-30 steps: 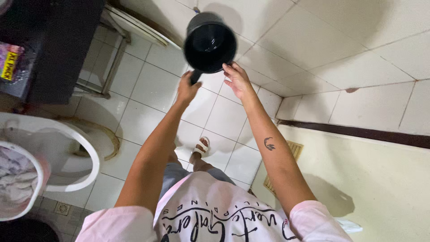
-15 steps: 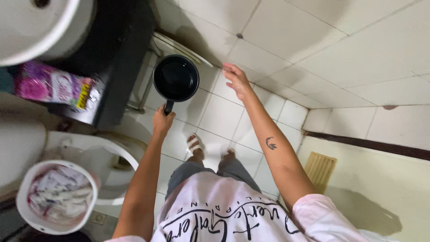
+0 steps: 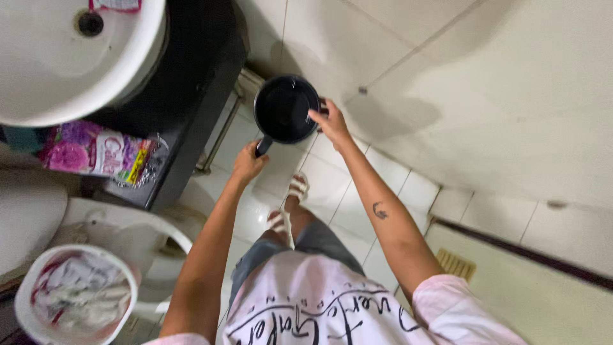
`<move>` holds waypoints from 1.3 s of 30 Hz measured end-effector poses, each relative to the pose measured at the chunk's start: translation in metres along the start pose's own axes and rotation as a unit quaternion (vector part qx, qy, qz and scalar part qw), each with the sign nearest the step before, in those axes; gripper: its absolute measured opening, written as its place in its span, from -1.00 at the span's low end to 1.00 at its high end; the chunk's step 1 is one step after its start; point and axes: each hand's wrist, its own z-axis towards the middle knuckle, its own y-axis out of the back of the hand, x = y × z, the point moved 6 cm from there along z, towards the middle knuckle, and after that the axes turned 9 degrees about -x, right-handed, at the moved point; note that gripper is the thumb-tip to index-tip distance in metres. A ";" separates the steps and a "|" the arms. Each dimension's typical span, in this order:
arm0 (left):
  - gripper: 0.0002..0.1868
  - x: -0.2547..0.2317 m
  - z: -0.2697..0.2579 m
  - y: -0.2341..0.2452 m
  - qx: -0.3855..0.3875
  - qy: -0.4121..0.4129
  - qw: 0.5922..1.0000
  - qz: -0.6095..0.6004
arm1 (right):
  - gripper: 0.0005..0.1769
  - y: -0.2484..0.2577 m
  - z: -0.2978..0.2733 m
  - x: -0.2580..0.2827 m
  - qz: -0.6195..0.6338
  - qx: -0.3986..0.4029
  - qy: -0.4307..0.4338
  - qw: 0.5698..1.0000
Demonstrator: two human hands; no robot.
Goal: The person moves a bucket, pours liquid from a pump bottle into a tub of water, and opens a packet of detergent.
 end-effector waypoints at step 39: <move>-0.48 0.165 0.174 -0.198 0.152 0.062 0.986 0.000 | -0.13 -0.037 0.292 -0.535 -0.235 -0.165 -0.103 0.952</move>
